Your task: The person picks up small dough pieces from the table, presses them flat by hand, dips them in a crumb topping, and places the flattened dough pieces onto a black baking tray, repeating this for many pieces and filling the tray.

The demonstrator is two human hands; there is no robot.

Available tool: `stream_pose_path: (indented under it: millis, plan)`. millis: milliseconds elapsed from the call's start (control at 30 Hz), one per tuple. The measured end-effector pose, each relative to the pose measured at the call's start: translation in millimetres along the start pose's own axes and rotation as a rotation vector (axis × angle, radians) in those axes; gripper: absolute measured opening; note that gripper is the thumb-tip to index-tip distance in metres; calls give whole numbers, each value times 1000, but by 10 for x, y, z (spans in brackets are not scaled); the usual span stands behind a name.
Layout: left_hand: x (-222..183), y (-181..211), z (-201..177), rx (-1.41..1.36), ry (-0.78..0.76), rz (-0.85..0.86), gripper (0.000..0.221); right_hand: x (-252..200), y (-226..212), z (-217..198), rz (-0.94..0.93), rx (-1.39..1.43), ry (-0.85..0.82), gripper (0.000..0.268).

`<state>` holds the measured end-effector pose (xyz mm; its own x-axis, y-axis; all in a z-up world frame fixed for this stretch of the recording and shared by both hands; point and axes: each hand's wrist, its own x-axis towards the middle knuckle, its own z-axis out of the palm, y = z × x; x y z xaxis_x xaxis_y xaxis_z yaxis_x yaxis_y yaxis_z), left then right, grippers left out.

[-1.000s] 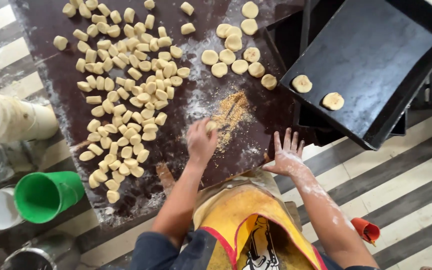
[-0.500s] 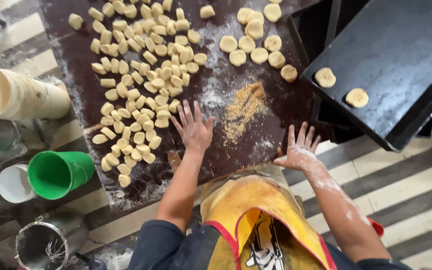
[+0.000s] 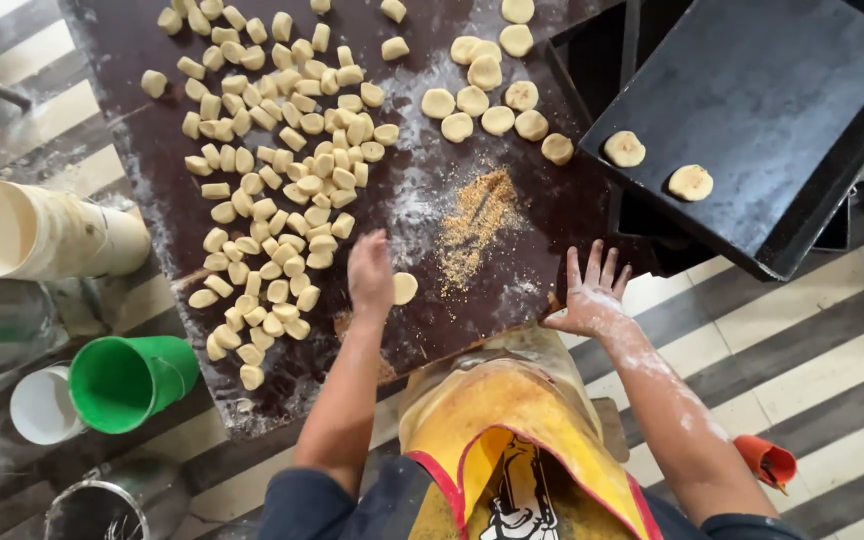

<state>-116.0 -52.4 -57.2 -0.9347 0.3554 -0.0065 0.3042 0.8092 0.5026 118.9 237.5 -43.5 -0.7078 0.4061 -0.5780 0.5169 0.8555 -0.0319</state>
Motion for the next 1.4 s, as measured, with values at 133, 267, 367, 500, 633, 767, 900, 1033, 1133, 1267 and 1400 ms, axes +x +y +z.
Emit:
stream_pose_path:
  millis: [133,267,367,500,633,767,900,1033,1133,1267,1400]
  plan:
    - [-385,19,-298,-246,-109,-138,42,-44,-4,53,11,19,-28,153]
    - [-401,-102,-84,79,-233,-125,30,-99,24,36,10,80,10,149]
    - [-436,305,-295,-102,-223,-131,31,-85,25,-13,-22,116,18,146]
    - [-377,788,43,-403,-373,-154,29,-102,100,75,-34,224,77,142]
    - [-338,2330,-118,-414,-494,196,27,-104,138,66,-80,233,87,140]
    - [-419,3792,-115,-539,-240,768,19,-249,199,-193,-181,195,-32,121]
    - [-449,4472,435,-499,-144,906,18,-156,245,-17,-200,228,370,102]
    - [-643,4477,870,-379,-138,1081,18,164,245,728,-231,245,895,80]
    - [-828,4257,681,-383,-129,1023,18,293,359,984,-205,257,954,78]
    - [-973,3295,581,-395,-115,802,7,338,441,797,-147,282,642,93]
    - [-1145,2008,235,-185,67,490,12,39,240,480,-353,248,343,121]
